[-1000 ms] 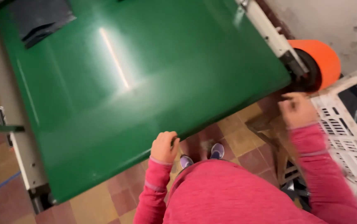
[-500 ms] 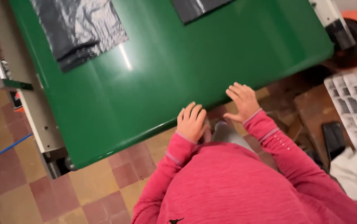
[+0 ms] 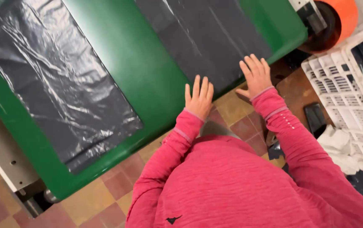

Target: Folding black plastic bags as they come off a conveyor belt and placing them into a crate.

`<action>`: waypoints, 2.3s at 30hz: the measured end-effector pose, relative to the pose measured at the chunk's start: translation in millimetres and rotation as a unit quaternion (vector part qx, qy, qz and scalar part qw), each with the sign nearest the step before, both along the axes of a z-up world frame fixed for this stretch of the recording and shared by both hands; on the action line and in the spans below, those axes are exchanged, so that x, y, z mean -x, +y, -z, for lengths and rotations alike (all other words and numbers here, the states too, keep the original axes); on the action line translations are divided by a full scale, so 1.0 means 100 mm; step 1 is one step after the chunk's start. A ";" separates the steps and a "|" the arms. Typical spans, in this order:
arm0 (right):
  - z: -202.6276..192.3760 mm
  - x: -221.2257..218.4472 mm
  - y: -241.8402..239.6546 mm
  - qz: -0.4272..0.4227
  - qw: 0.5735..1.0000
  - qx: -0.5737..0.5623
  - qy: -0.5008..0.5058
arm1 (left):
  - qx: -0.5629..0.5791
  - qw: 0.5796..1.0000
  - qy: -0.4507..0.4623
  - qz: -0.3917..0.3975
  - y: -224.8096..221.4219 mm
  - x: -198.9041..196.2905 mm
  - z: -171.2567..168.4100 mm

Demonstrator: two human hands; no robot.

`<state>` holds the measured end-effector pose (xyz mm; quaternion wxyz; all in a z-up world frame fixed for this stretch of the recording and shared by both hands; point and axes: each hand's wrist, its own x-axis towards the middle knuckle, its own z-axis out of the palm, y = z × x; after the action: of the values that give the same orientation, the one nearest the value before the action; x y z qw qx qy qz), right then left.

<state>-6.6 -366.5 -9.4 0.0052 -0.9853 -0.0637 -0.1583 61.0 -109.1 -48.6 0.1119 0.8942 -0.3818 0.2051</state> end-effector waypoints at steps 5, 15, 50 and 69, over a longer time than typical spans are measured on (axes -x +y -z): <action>0.05 -0.16 -0.60 0.021 0.999 0.001 0.041 | 0.054 0.995 -0.038 0.078 -0.10 -0.06 0.11; -0.55 -0.66 -1.14 -0.099 0.962 -0.024 0.252 | 0.040 0.933 0.305 0.188 0.17 -0.58 -0.80; -0.98 -3.11 -0.12 -0.291 0.938 -0.189 -0.002 | 0.750 0.260 0.607 -0.030 0.29 -1.82 0.20; -0.21 -1.44 -0.27 -0.267 0.956 -0.101 -0.073 | 0.052 0.993 0.025 -0.107 0.55 -0.69 -0.47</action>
<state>136.9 -393.4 11.5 0.1419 -0.9126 -0.3085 -0.2279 130.2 -53.7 -1.7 0.1453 0.9276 -0.2702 0.2131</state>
